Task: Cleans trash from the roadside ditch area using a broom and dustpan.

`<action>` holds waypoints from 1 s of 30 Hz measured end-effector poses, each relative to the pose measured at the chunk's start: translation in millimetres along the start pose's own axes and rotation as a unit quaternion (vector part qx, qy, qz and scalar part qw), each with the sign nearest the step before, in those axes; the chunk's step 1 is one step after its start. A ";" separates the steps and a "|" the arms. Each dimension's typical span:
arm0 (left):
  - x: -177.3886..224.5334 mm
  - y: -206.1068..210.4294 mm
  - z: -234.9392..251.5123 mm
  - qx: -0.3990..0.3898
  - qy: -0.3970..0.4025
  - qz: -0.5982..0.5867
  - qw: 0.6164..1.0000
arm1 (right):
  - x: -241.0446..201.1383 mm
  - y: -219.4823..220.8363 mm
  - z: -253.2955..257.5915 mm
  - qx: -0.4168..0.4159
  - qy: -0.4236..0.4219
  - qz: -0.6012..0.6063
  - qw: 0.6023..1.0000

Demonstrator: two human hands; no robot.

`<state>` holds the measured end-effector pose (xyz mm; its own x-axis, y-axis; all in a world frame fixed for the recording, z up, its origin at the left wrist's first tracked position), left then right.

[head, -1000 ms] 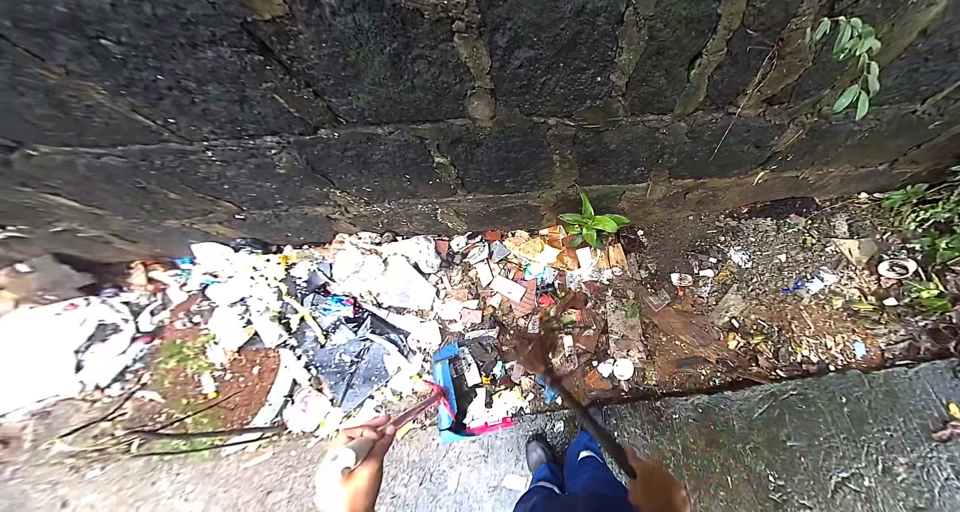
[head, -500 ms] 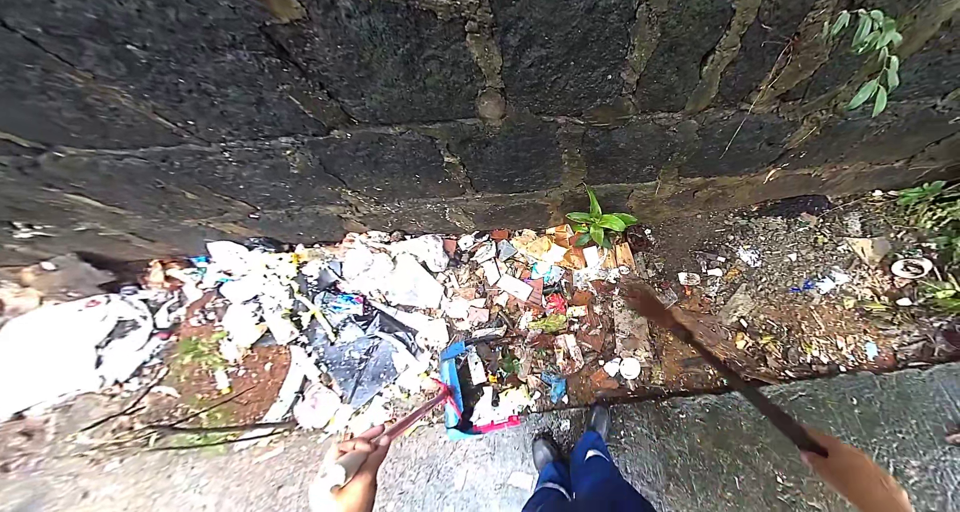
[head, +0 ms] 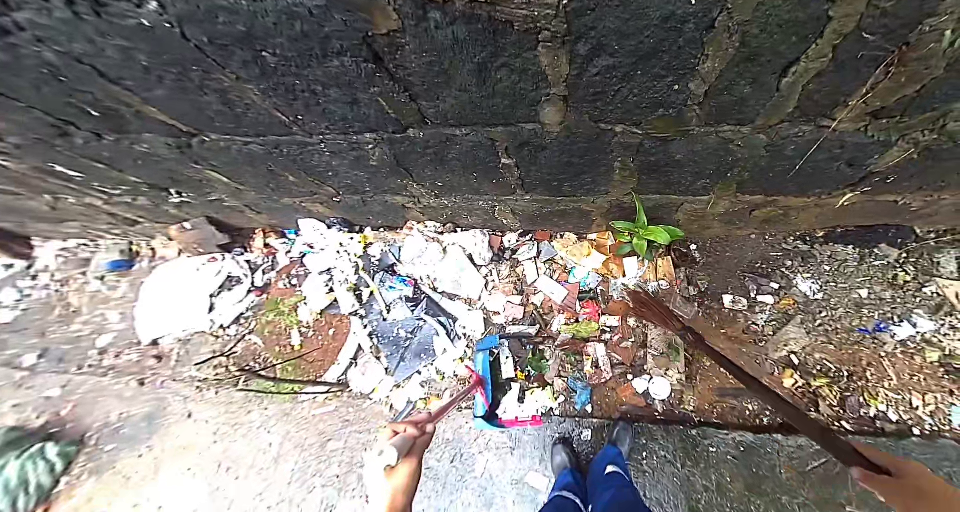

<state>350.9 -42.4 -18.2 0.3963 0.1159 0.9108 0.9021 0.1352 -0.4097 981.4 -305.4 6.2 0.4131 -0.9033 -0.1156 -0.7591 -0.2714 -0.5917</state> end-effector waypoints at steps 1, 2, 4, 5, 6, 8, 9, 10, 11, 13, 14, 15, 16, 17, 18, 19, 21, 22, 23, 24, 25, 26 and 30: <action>0.9 0.1 0.9 0.003 0.000 0.000 1.000 | -11.1 -5.1 -0.7 0.013 0.001 -0.030 0.999; 0.1 0.0 2.4 0.005 0.001 -0.001 1.000 | -25.2 -4.4 2.1 0.026 0.009 -0.057 0.998; -3.9 -1.1 4.1 0.004 0.001 -0.008 1.000 | -61.1 16.8 16.5 0.059 0.040 -0.090 0.993; -6.1 -2.5 3.6 0.004 0.001 -0.011 1.000 | -81.8 37.2 25.4 0.061 0.061 -0.100 0.991; -8.8 -3.5 2.0 0.004 0.002 -0.013 1.000 | -101.9 60.8 32.3 0.052 0.081 -0.108 0.990; -8.8 -1.1 -0.6 0.009 0.005 -0.016 1.000 | -144.5 105.0 30.5 0.005 0.075 -0.151 0.986; -7.4 -1.1 0.5 0.013 0.006 -0.016 1.000 | -162.6 125.9 23.2 -0.020 0.051 -0.177 0.983; -7.2 -2.6 0.0 0.017 0.003 -0.017 1.000 | -174.6 143.0 13.1 -0.046 0.029 -0.203 0.978; -7.7 -2.7 -2.6 0.021 -0.001 -0.019 1.000 | -180.2 152.2 2.7 -0.070 0.010 -0.225 0.972; -8.7 -0.7 -4.4 0.026 0.003 -0.020 0.999 | -176.8 143.8 -7.6 -0.100 -0.017 -0.237 0.966; -9.0 -0.9 -3.9 0.022 0.008 -0.021 1.000 | -167.5 128.2 -7.2 -0.108 -0.030 -0.216 0.970; -9.3 -1.1 -2.2 0.017 0.014 -0.023 0.999 | -155.4 105.3 -5.1 -0.109 -0.043 -0.191 0.975; -11.2 -1.5 0.7 0.015 0.022 -0.027 0.999 | -142.5 77.4 -3.1 -0.100 -0.057 -0.165 0.980; -13.2 -2.2 2.7 0.018 0.025 -0.030 0.999 | -130.9 47.1 -2.7 -0.083 -0.073 -0.140 0.984; -14.7 -3.1 2.8 0.023 0.023 -0.029 0.999 | -120.5 18.9 -2.3 -0.061 -0.085 -0.125 0.987; -15.1 -4.6 2.0 0.022 0.019 -0.027 0.999 | -112.8 -4.0 1.3 -0.041 -0.089 -0.124 0.987; -11.6 -6.0 1.9 0.023 0.012 -0.023 0.999 | -120.5 -31.9 14.9 0.009 -0.078 -0.146 0.986; -11.6 -6.2 1.9 0.024 0.011 -0.021 0.999 | -136.9 -35.3 24.6 0.037 -0.068 -0.164 0.983; -11.1 -6.1 1.7 0.026 0.009 -0.021 0.999 | -160.2 -30.4 37.2 0.060 -0.055 -0.182 0.980; -11.0 -6.1 1.8 0.029 0.007 -0.023 0.999 | -186.8 -18.1 53.2 0.073 -0.041 -0.192 0.978; -10.3 -5.6 0.3 0.033 0.004 -0.022 0.999 | -211.8 -0.4 72.9 0.081 -0.033 -0.188 0.978; -8.9 -3.6 -3.9 0.034 -0.001 -0.019 0.999 | -234.0 18.9 90.7 0.082 -0.034 -0.186 0.978; -9.9 0.1 -9.8 0.044 0.008 -0.033 0.998 | -279.8 57.1 90.5 0.016 -0.095 -0.238 0.967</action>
<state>348.7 -53.2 -26.8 0.3401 0.0889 0.9362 0.9081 0.2275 -0.3515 868.0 -38.0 -67.5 0.7985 -0.6011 0.0329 -0.4458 -0.6272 -0.6386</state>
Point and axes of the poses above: each hand's wrist, its own z-axis towards the middle knuckle, its own y-axis out of the palm, x = y × z, the point moved 4 cm from there along z, towards the middle knuckle, and after that the axes turned 3 degrees about z, right-handed, at the moved point
